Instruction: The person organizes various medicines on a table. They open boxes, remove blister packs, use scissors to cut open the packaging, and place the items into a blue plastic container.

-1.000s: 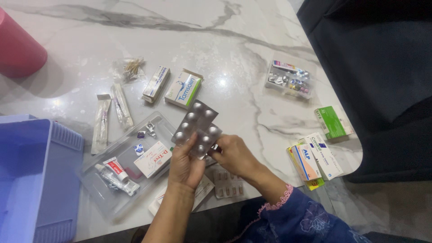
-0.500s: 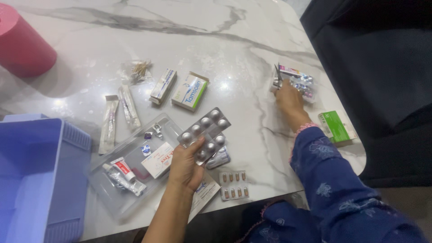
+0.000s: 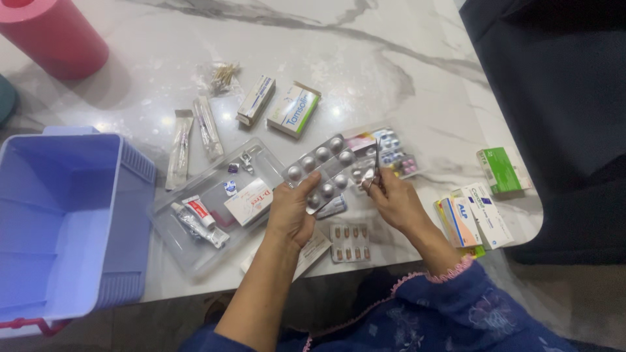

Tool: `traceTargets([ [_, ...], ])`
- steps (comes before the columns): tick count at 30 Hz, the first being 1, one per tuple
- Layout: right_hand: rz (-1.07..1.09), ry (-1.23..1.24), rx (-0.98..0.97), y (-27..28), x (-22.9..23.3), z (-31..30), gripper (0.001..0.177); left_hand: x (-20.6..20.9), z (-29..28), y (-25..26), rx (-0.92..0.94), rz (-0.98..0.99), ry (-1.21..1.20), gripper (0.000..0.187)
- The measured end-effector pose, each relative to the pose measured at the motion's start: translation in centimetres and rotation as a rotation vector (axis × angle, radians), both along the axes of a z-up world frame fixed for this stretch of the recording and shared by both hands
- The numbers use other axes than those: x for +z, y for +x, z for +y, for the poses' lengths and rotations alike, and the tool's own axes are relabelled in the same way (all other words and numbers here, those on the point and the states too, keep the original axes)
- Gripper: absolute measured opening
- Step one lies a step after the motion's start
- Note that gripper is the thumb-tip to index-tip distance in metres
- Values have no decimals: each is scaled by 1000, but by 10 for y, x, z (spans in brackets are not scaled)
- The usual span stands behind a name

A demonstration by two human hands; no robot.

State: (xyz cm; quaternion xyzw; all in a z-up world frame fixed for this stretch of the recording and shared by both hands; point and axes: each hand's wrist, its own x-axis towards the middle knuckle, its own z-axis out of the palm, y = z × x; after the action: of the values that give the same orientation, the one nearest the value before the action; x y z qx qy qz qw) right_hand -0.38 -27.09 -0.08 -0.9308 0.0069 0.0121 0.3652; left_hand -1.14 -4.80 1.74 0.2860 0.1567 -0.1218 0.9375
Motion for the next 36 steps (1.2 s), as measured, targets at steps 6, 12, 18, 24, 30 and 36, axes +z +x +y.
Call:
traceTargets([
  [6, 180, 492, -6, -24, 17, -14, 28, -12, -5, 2, 12, 50, 36, 25],
  [12, 540, 760, 242, -33, 21, -32, 38, -15, -9, 5, -18, 131, 81, 26],
  [18, 672, 899, 275, -32, 11, -38, 44, -21, -25, 1, -82, 98, 71, 35],
  [24, 684, 936, 238, -35, 5, -42, 39, -17, -28, -5, -141, 118, 84, 37],
  [30, 697, 898, 214, -42, 9, -39, 38, -17, -29, -9, -153, 128, 107, 36],
  [36, 699, 913, 193, -50, 12, -32, 38, -22, -29, -8, -171, 146, 114, 35],
])
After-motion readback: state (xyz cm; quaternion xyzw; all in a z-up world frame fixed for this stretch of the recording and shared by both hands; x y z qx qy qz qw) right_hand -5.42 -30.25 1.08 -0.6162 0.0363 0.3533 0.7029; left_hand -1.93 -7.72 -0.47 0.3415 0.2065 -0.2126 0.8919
